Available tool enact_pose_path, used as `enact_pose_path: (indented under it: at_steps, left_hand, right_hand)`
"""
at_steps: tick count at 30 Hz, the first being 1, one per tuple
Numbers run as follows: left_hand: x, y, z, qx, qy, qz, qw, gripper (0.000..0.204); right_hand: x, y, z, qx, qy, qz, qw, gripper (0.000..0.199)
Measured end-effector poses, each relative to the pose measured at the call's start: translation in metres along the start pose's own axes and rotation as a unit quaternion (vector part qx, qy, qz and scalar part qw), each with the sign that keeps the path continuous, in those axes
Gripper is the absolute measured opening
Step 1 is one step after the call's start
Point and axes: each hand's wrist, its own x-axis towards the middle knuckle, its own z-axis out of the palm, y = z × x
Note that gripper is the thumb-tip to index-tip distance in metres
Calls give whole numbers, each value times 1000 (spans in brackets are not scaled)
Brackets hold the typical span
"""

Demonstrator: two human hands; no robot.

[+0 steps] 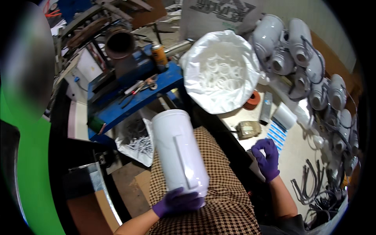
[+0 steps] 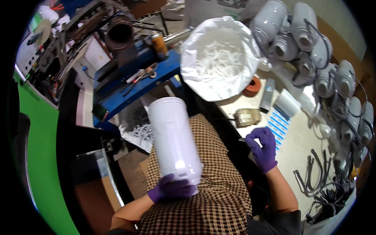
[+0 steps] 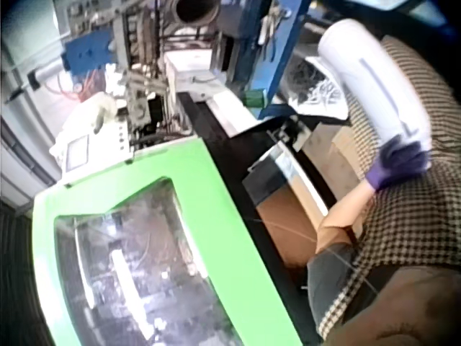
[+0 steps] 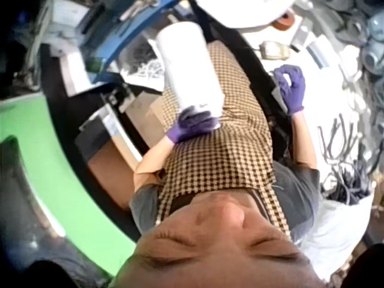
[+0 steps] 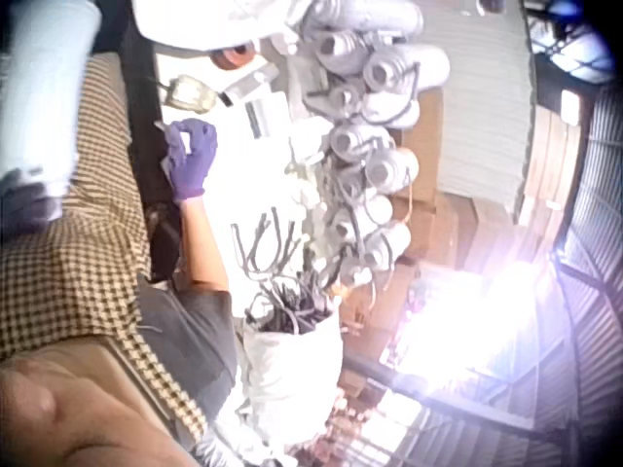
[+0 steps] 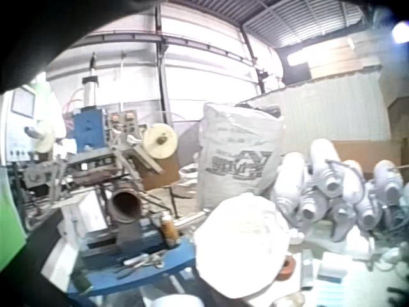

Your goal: The person repeatedly inserts a white plastic liner into a white cylindrical container, then attaches a grey handle to the top. The person places the assembled unit on a nearby table and repeats the process with additional containers and liners.

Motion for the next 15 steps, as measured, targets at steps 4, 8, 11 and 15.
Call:
enact_pose_path:
  at_steps: [4, 8, 11, 15]
  left_hand:
    - [-8, 1, 5, 122, -78, 87, 986, 48]
    - [-18, 0, 12, 370, -102, 238, 892, 49]
    - [-15, 1, -7, -52, -131, 48, 989, 49]
    - [-9, -4, -16, -23, -151, 53, 987, 49]
  right_hand:
    - [88, -38, 79, 104, -101, -148, 978, 11]
    - [150, -77, 157, 214, -245, -28, 945, 21]
    - [142, -89, 205, 162, -246, 0, 956, 30]
    - [130, -76, 228, 234, -145, 73, 959, 44]
